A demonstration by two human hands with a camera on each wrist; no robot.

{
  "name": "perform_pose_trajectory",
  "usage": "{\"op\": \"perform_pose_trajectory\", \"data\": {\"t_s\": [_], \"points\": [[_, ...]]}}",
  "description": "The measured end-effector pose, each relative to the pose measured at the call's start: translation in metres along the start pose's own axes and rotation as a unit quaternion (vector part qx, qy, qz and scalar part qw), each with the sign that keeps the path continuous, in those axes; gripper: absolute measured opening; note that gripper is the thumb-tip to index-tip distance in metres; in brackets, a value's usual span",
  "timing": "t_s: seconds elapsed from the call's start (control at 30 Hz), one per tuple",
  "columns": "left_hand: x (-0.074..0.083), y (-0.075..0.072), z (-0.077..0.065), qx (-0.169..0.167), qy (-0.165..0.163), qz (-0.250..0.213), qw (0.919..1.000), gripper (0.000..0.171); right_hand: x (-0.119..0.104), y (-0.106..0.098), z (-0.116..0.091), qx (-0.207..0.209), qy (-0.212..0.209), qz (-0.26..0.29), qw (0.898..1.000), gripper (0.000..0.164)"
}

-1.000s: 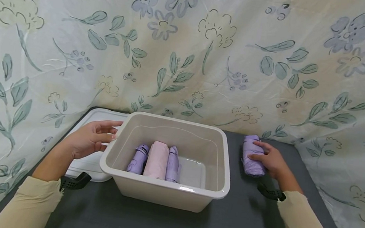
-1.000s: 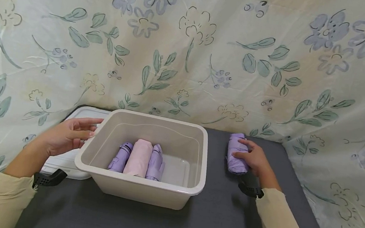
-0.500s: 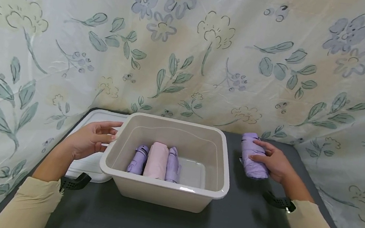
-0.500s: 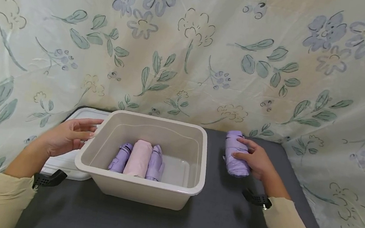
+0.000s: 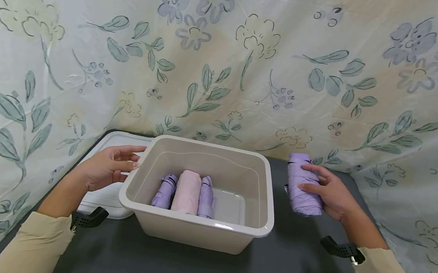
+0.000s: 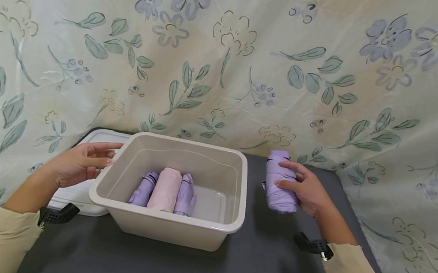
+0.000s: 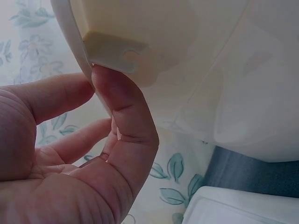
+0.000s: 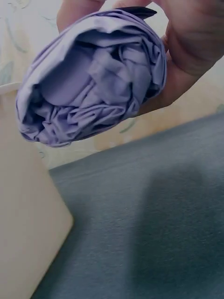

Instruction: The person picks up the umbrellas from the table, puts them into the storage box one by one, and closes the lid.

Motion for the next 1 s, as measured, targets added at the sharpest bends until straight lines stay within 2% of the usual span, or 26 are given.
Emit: {"op": "perform_pose_trajectory", "data": {"t_s": [0.27,0.57,0.8,1.0], "points": [[0.003,-0.001,0.001,-0.018,0.011,-0.003,0.9998,0.070,-0.022,0.017,-0.019,-0.021,-0.002,0.030,0.999,0.061],[0.002,-0.003,0.004,-0.013,0.003,-0.002,0.9999,0.069,-0.054,0.037,-0.042,-0.053,0.000,0.061,0.997,0.057],[0.006,-0.003,0.003,-0.011,-0.005,-0.006,0.9999,0.071,-0.076,0.058,-0.051,-0.066,0.020,0.066,0.995,0.060],[0.006,-0.003,0.003,-0.006,-0.011,-0.014,0.9998,0.070,-0.089,0.083,-0.047,-0.060,0.037,0.055,0.996,0.065]]}}
Point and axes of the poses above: each hand's wrist, its own z-axis towards the middle knuckle, its own y-axis out of the palm, x = y × z, the point moved 7 cm from there along z, towards the middle knuckle, and after that the axes turned 11 degrees about y, right-handed, at the moved point
